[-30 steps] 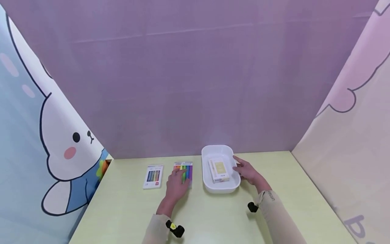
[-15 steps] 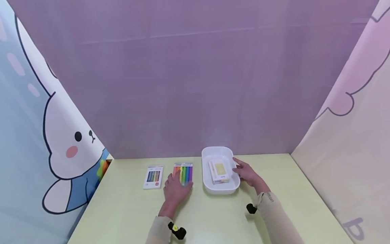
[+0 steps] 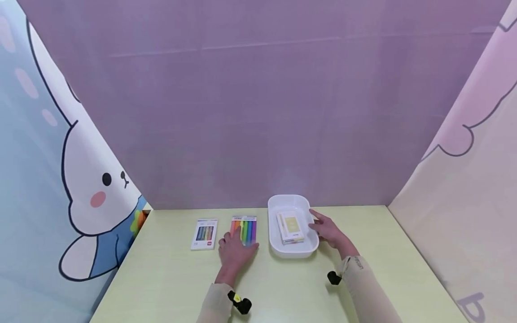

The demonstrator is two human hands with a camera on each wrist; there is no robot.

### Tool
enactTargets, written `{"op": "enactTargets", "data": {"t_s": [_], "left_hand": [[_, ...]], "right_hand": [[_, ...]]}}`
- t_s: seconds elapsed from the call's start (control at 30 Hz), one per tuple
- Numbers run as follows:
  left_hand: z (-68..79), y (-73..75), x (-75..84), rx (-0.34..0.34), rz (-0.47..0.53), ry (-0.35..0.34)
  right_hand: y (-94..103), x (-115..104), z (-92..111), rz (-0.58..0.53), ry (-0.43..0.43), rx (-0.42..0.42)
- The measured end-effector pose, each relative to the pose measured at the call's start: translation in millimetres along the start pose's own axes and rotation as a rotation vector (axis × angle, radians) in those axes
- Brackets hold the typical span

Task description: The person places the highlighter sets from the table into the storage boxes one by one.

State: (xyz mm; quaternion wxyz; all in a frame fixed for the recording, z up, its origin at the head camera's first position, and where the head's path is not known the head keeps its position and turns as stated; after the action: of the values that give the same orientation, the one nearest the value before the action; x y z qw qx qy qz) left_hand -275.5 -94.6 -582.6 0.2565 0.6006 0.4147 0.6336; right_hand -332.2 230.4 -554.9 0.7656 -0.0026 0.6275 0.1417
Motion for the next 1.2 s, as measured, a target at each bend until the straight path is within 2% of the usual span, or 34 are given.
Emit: {"op": "enactTargets", "data": {"t_s": [0.33, 0.57, 0.83, 1.2], "left_hand": [[-13.9, -8.0, 1.6, 0.035, -0.045, 0.029], [-18.1, -8.8, 1.1, -0.002, -0.039, 0.058], [-29.7, -5.3, 1.1, -0.013, -0.051, 0.064], [-31.4, 7.9, 4.8, 0.002, -0.032, 0.089]], "right_hand": [[-0.2, 1.2, -4.4, -0.003, 0.030, 0.012], [-0.6, 2.8, -4.2, -0.001, 0.036, 0.013], [-1.9, 3.6, -7.1, -0.021, 0.041, 0.021], [-1.3, 8.0, -9.2, -0.017, 0.019, 0.034]]}}
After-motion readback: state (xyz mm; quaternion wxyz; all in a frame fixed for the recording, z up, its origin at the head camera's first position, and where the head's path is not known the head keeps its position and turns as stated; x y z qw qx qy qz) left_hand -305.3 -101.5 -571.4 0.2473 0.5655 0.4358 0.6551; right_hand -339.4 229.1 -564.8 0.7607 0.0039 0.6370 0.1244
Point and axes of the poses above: each hand's wrist, its own z-axis away from the middle knuckle, its own y-axis out of the back of the hand, x = y × z, the point moved 2 cm from there along -z, towards the middle knuckle
